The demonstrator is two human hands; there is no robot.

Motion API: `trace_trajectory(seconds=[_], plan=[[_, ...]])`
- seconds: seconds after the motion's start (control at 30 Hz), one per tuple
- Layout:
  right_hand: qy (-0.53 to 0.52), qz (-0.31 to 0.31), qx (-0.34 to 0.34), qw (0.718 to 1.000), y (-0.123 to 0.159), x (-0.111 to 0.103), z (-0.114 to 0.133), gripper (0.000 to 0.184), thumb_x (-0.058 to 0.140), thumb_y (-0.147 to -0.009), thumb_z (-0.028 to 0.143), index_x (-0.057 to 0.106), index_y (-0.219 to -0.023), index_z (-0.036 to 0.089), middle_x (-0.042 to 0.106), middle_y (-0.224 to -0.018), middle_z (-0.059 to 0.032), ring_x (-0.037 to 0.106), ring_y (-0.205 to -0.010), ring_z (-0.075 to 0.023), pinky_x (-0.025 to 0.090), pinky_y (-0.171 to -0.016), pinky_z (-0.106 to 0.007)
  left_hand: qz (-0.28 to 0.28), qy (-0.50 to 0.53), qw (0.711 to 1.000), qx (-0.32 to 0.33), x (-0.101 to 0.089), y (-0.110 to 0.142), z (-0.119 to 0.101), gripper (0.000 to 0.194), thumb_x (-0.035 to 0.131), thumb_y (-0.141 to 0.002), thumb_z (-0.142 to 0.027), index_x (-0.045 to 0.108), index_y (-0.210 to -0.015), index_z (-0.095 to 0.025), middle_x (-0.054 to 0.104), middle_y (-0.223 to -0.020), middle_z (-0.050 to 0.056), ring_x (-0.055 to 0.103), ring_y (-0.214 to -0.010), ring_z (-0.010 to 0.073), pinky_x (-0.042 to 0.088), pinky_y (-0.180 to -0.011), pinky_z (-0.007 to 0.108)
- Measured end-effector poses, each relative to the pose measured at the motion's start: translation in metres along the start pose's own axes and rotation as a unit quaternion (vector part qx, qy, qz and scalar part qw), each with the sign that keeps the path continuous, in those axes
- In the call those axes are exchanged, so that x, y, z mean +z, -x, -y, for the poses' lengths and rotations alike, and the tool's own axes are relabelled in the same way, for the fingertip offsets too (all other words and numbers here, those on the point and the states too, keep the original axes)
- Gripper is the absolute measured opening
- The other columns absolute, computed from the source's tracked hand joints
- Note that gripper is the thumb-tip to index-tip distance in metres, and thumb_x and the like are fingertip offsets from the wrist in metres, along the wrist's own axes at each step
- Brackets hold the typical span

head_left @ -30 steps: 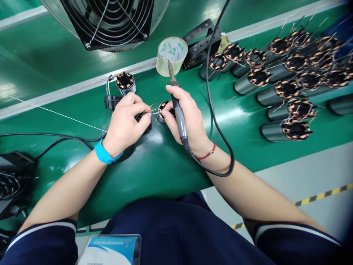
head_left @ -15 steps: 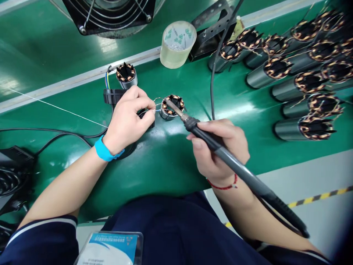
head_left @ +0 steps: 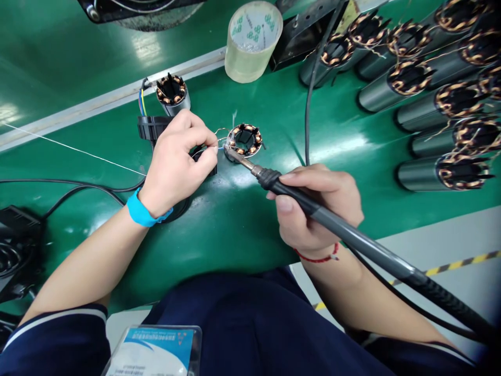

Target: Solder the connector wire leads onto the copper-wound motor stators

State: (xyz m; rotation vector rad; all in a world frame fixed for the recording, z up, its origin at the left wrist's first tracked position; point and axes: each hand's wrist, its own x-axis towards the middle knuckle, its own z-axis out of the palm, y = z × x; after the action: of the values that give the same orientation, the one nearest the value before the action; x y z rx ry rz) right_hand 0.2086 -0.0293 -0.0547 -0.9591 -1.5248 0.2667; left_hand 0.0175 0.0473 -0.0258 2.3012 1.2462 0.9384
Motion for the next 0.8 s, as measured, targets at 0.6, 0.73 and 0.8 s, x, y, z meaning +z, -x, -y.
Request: trace_trajectory(seconds=[0.6,0.73,0.8], plan=[[0.007,-0.01,0.016,1.0,0.0046,-0.0015,-0.002,0.018,0.061,-0.085,0.027,0.064,-0.102,0.024,0.065,-0.082,-0.0023,0.063,-0.063,-0.0164,0.052,-0.053,-0.034,-0.009,0.017,1.0,0.003,0.0008,-0.0007,-0.0013,0.012,0.061,-0.073,-0.004,0.067,-0.069,-0.013,0.058,-0.078,0.005,0.056,-0.074,0.0133,0.047,-0.068,0.03],[-0.005,0.006,0.028,1.0,0.005,-0.0009,-0.0002,0.019,0.059,-0.086,0.026,0.063,-0.105,0.027,0.064,-0.081,-0.0021,0.063,-0.062,-0.0167,0.052,-0.052,-0.035,-0.008,0.018,1.0,0.006,0.0004,-0.0005,-0.0017,0.012,0.061,-0.074,-0.005,0.067,-0.069,-0.014,0.057,-0.078,0.004,0.056,-0.075,0.0133,0.047,-0.069,0.03],[-0.007,-0.006,0.03,1.0,0.0048,-0.0007,-0.0001,0.019,0.059,-0.086,0.027,0.063,-0.104,0.027,0.063,-0.081,-0.0026,0.062,-0.063,-0.0172,0.052,-0.052,-0.035,-0.002,0.014,1.0,-0.003,-0.0002,-0.0004,-0.0027,0.012,0.062,-0.074,-0.006,0.067,-0.07,-0.016,0.058,-0.079,0.004,0.056,-0.076,0.0138,0.048,-0.071,0.03]])
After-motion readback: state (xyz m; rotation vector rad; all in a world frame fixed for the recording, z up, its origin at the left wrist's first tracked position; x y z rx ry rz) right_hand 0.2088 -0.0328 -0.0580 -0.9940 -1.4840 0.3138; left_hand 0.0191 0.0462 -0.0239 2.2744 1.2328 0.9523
